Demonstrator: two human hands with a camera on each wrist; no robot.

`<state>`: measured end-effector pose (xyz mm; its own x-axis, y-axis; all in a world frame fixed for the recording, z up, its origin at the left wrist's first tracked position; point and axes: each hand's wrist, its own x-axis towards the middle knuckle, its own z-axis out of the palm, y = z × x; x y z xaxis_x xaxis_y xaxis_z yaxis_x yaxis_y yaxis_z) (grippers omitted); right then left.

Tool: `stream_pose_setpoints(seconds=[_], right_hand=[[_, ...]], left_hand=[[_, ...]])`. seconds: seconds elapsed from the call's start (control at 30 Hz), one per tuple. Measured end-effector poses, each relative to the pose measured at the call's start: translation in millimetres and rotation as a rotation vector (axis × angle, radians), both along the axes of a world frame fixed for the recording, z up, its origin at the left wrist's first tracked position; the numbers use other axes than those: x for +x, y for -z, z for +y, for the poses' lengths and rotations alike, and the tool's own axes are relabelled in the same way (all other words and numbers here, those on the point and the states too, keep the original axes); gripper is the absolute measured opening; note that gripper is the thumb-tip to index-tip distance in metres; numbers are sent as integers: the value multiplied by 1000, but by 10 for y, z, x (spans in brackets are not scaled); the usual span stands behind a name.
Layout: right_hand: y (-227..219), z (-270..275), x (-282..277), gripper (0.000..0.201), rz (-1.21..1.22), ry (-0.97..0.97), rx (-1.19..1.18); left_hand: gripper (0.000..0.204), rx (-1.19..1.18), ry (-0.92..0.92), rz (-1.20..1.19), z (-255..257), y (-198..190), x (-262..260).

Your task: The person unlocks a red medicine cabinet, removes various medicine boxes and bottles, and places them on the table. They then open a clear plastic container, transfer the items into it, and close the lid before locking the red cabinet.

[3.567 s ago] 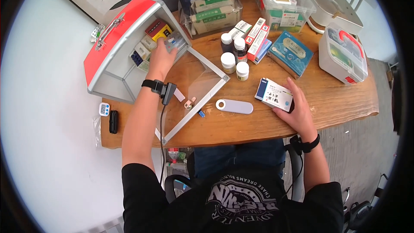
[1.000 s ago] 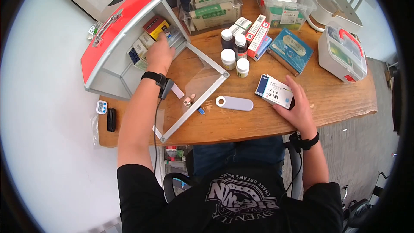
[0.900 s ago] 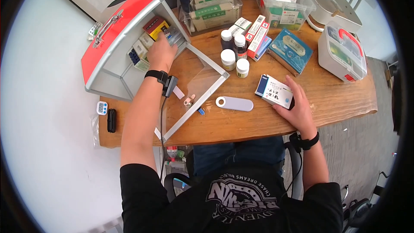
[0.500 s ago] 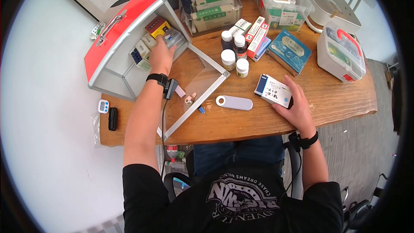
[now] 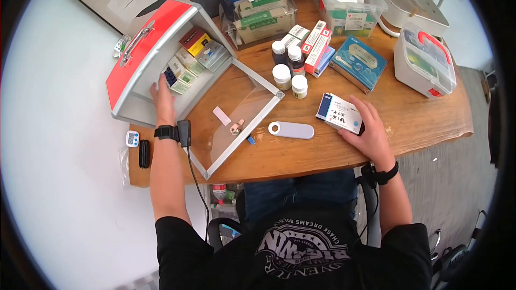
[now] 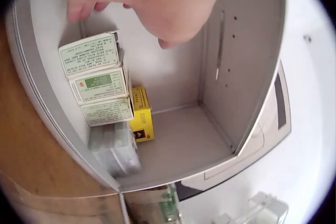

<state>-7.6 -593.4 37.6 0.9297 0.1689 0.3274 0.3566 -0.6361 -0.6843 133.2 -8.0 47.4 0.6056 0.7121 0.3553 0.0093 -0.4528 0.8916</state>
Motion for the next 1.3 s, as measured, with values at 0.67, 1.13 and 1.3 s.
stream_pose_setpoints(seconds=[0.67,1.13,1.3], right_hand=[[14,-533,438,94,-207,244,5],[-89,-585,697,100,73,293,-355],[-57,-982,360,98,168,317,-213]], left_hand=[[65,135,324,147,-1188,-582,-1148],[30,148,1209,186,-2261,-687,-2103],[31,-76,1342,179,-2510,-626,-1967]])
